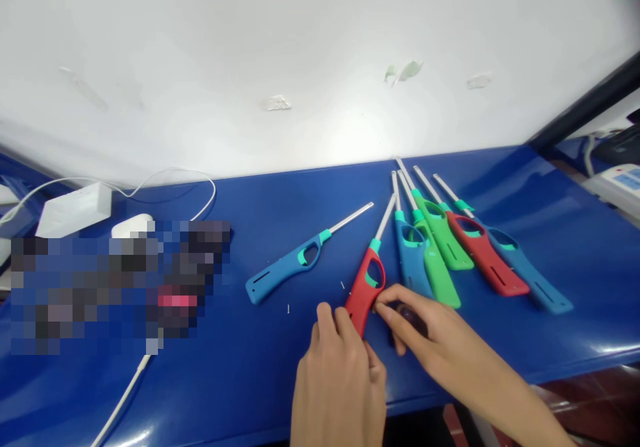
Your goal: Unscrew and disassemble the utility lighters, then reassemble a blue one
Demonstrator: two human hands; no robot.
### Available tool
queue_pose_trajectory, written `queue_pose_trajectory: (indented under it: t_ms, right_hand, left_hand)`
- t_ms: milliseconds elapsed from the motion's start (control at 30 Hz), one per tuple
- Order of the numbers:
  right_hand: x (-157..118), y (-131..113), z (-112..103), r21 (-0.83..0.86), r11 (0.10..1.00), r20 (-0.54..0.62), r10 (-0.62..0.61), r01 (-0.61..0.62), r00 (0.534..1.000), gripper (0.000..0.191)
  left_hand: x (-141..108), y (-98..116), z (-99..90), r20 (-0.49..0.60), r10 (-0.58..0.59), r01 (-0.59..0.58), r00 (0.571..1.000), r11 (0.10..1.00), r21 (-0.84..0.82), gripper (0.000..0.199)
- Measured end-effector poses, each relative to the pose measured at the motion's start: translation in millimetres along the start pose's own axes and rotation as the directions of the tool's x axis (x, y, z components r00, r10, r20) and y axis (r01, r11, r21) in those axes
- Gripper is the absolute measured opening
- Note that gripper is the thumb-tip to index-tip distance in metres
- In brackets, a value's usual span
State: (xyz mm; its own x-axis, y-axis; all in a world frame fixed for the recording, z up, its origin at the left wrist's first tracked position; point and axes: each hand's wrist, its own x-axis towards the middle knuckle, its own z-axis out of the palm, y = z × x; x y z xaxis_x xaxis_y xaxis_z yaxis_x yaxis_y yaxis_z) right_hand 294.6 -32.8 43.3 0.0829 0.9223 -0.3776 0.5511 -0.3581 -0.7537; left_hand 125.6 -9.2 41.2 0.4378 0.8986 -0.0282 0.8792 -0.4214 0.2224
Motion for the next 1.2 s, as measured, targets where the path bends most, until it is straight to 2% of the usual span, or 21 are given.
queue_pose_trajectory:
  t_ms: [133, 200, 267, 333, 400, 467, 533, 633, 733, 800, 833, 933, 967, 1000, 1033, 1133, 1200]
  right_hand:
    - [-9.3, 5.1, -9.7, -0.037, 0.999, -0.101, -0.006, 0.002, 0.995, 0.037]
    - [-15.7, 7.1, -19.1, -0.040, 0.999, -0.192, -0.028, 0.021, 0.981, 0.037]
    - [-20.1, 10.2, -29.4, -0.066, 0.998, -0.346, -0.039, 0.017, 0.937, 0.039]
    - [-20.5, 15.2, -37.2, -0.132, 0.990, -0.491, -0.030, -0.040, 0.871, 0.044]
    - [-17.1, 21.7, -39.3, -0.216, 0.971, -0.564, -0.034, -0.108, 0.825, 0.049]
    - [-12.5, 27.7, -35.5, -0.276, 0.953, -0.574, -0.059, -0.125, 0.817, 0.049]
    - [-9.8, 31.0, -28.9, -0.294, 0.951, -0.537, -0.084, -0.093, 0.839, 0.044]
    - [-14.0, 29.5, -23.1, -0.260, 0.965, -0.441, -0.139, 0.022, 0.887, 0.033]
    - [-26.8, 22.0, -28.0, -0.202, 0.970, -0.444, -0.215, 0.136, 0.870, 0.029]
    - [-35.6, 14.6, -33.3, -0.165, 0.969, -0.527, -0.245, 0.185, 0.814, 0.028]
    - [-39.0, 10.2, -34.9, -0.148, 0.966, -0.592, -0.257, 0.210, 0.764, 0.026]
    - [-42.5, -3.2, -32.3, -0.078, 0.945, -0.789, -0.253, 0.316, 0.561, 0.013]
    - [-41.7, -7.0, -29.3, -0.047, 0.937, -0.821, -0.234, 0.346, 0.521, 0.009]
    - [-40.4, -10.0, -25.6, -0.020, 0.929, -0.834, -0.219, 0.368, 0.507, 0.006]
    - [-38.8, -11.9, -21.8, -0.003, 0.922, -0.826, -0.220, 0.387, 0.518, 0.005]
    - [-35.0, -11.5, -11.7, -0.004, 0.911, -0.754, -0.273, 0.412, 0.598, 0.008]
    - [-34.1, -8.4, -7.5, -0.008, 0.908, -0.713, -0.299, 0.419, 0.634, 0.009]
  left_hand:
    - [-11.4, -17.6, 6.6, -0.046, -0.025, 0.024, 0.999, 0.999, -0.023, 0.024]
    - [-14.3, -22.2, 4.7, -0.077, -0.040, 0.041, 0.996, 0.999, 0.007, 0.028]
    - [-14.8, -20.9, -0.5, -0.131, -0.046, 0.051, 0.990, 0.998, 0.035, 0.032]
    - [-13.6, -13.6, -5.5, -0.183, -0.042, 0.048, 0.982, 0.999, 0.025, 0.035]
    - [-11.0, -2.7, -6.2, -0.210, 0.019, -0.028, 0.977, 0.999, -0.042, 0.038]
    - [-6.9, 8.6, -1.0, -0.233, 0.140, -0.171, 0.962, 0.979, -0.115, 0.037]
    - [-1.1, 18.4, 7.9, -0.235, 0.205, -0.242, 0.950, 0.960, -0.141, 0.041]
    - [9.1, 28.5, 19.4, -0.179, 0.114, -0.142, 0.977, 0.979, -0.149, 0.051]
    - [16.3, 34.1, 23.4, -0.143, 0.100, -0.120, 0.985, 0.984, -0.132, 0.052]
    - [17.5, 36.1, 24.3, -0.171, 0.109, -0.129, 0.979, 0.985, -0.112, 0.050]
    - [17.0, 36.5, 25.1, -0.201, 0.109, -0.132, 0.974, 0.986, -0.105, 0.048]
    - [12.9, 35.6, 30.2, -0.285, 0.114, -0.150, 0.952, 0.983, -0.109, 0.047]
    - [11.3, 34.7, 32.5, -0.305, 0.121, -0.162, 0.945, 0.980, -0.113, 0.047]
    - [9.6, 33.6, 34.8, -0.318, 0.131, -0.176, 0.939, 0.978, -0.116, 0.047]
    - [8.2, 32.4, 36.9, -0.329, 0.141, -0.189, 0.934, 0.975, -0.119, 0.047]
    - [5.2, 29.5, 40.5, -0.340, 0.162, -0.213, 0.926, 0.970, -0.116, 0.047]
    - [4.5, 28.5, 40.6, -0.336, 0.174, -0.221, 0.926, 0.969, -0.108, 0.046]
